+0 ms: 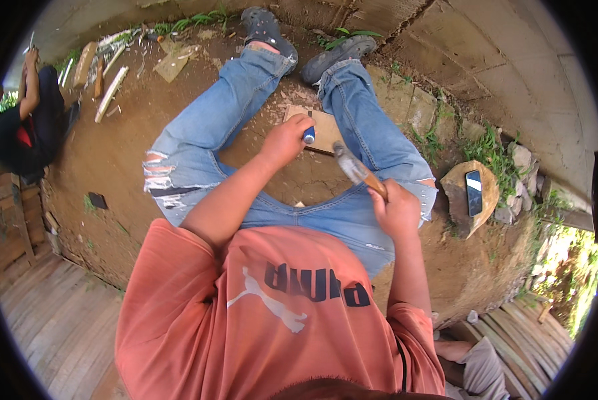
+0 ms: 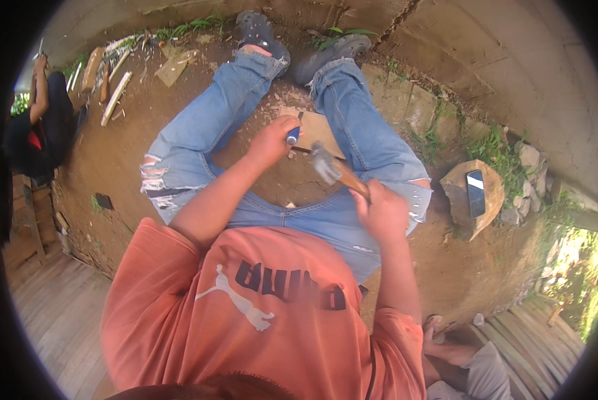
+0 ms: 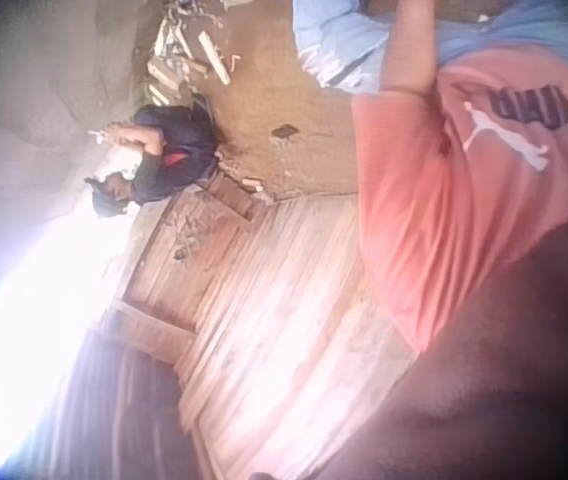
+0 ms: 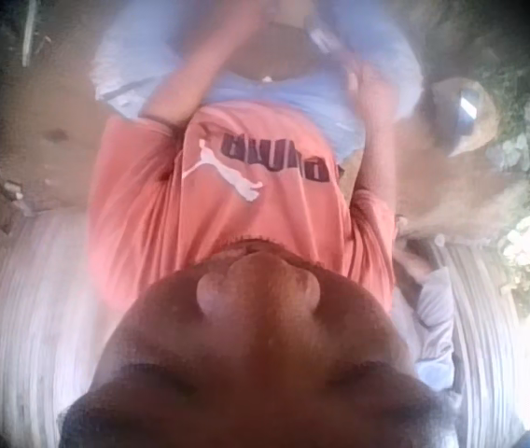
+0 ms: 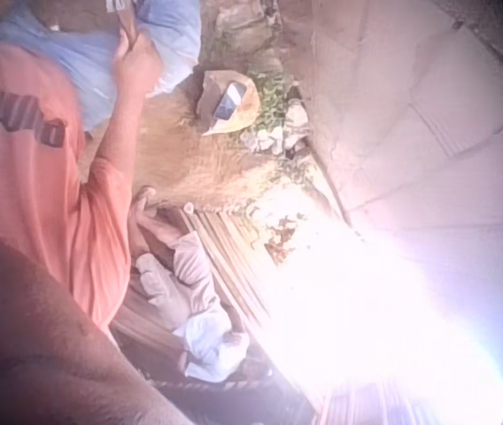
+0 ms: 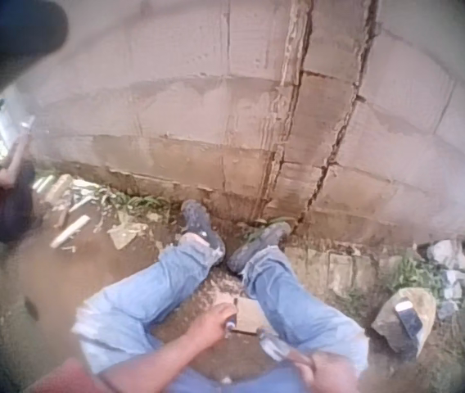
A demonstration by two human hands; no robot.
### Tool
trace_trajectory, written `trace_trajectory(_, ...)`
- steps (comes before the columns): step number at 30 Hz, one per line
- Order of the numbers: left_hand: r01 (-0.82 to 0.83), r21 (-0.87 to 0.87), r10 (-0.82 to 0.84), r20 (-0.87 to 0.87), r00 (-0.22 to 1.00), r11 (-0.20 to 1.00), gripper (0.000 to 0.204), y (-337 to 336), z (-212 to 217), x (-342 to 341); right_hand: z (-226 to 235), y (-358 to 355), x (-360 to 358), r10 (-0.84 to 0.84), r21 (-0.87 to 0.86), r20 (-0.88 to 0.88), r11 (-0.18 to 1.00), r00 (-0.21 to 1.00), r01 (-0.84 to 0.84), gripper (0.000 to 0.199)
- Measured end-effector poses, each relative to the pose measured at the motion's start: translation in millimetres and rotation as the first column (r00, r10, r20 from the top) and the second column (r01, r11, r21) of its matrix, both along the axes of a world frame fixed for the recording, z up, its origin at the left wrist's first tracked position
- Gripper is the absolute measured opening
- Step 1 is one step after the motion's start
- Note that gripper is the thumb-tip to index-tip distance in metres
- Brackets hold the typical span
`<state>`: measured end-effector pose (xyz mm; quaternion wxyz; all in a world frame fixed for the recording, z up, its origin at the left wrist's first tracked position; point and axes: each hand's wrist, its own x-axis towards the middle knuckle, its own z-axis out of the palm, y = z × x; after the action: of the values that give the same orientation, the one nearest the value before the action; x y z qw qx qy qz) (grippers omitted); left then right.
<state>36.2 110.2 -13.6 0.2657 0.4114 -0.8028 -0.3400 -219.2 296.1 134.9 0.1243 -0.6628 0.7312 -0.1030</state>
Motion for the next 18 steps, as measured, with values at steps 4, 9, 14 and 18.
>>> trace_trajectory(4,-0.005,0.02,0.005,-0.021,1.0,1.0,0.02,0.6,0.7,2.3,11.3,-15.7,18.3,0.183,-0.071,0.01,0.981,0.983,-0.181,0.029)
trace_trajectory(9,0.0,0.07,0.001,-0.005,1.0,0.998,0.02,0.1,5.7,4.2,-29.2,-37.8,24.3,0.108,0.08,-0.113,0.992,0.988,-0.1,0.029)
trace_trajectory(14,0.032,0.047,-0.03,-0.032,0.999,0.998,0.02,-6.8,-4.2,6.9,-16.9,-45.9,26.6,0.239,0.008,-0.081,0.971,0.968,-0.239,0.026)
trace_trajectory(18,0.019,0.021,-0.017,-0.079,0.997,1.0,0.021,-4.5,-4.8,6.7,-10.5,-61.0,29.3,0.201,0.013,-0.117,0.98,0.973,-0.201,0.025)
